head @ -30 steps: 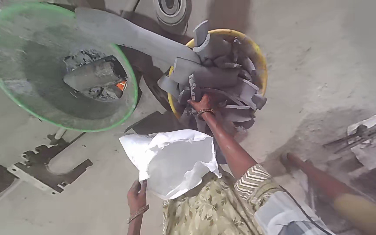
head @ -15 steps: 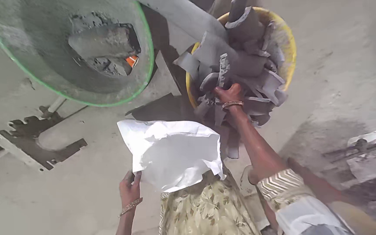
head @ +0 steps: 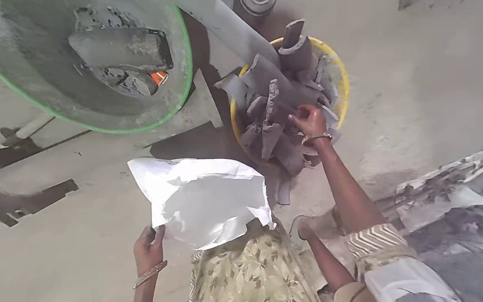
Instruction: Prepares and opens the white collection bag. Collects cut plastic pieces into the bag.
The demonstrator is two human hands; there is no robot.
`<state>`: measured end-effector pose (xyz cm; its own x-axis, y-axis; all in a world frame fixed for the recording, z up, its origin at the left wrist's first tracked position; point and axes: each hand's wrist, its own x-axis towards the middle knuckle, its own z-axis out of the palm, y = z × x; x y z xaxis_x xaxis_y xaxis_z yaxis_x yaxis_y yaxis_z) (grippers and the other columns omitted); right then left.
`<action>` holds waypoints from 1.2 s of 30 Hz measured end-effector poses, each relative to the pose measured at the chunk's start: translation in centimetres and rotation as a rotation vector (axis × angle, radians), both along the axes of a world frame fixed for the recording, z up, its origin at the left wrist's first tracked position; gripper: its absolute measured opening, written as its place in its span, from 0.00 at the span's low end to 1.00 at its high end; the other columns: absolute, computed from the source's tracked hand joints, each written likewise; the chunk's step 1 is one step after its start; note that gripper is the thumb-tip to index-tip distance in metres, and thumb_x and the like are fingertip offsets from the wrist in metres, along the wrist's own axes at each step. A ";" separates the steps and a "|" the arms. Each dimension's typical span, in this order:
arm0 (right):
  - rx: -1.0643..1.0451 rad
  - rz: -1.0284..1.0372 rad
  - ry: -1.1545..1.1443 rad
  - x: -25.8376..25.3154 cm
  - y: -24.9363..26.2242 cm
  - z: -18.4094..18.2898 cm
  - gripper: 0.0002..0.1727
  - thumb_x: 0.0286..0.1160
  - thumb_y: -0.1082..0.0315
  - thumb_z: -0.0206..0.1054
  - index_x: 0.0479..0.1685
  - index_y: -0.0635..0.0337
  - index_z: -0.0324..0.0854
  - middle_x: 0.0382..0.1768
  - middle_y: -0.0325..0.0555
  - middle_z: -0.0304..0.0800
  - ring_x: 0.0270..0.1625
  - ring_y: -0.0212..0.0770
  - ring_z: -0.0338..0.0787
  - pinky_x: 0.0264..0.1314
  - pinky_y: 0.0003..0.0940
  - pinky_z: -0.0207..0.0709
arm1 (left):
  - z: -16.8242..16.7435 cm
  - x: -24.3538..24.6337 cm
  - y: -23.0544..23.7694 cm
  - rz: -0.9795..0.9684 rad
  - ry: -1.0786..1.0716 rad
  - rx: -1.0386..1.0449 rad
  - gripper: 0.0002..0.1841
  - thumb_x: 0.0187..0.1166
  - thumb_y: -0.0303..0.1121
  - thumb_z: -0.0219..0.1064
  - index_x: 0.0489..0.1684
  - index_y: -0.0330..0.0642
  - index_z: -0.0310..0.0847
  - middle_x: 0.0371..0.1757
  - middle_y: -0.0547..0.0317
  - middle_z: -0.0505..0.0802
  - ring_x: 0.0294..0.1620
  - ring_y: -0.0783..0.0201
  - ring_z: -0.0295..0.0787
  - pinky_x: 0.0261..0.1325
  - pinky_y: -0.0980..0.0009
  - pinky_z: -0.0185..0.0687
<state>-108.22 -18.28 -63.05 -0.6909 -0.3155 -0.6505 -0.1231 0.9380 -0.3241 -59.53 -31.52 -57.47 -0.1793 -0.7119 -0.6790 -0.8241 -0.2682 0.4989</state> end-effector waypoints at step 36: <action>0.236 0.354 -0.116 8.0 12.7 -8.4 0.50 0.56 0.59 0.87 0.83 0.70 0.68 0.84 0.80 0.60 0.87 0.76 0.59 0.85 0.67 0.56 | -0.6 0.9 1.6 -0.092 0.056 0.048 0.17 0.79 0.26 0.61 0.55 0.14 0.75 0.43 0.53 0.90 0.41 0.87 0.85 0.52 0.84 0.84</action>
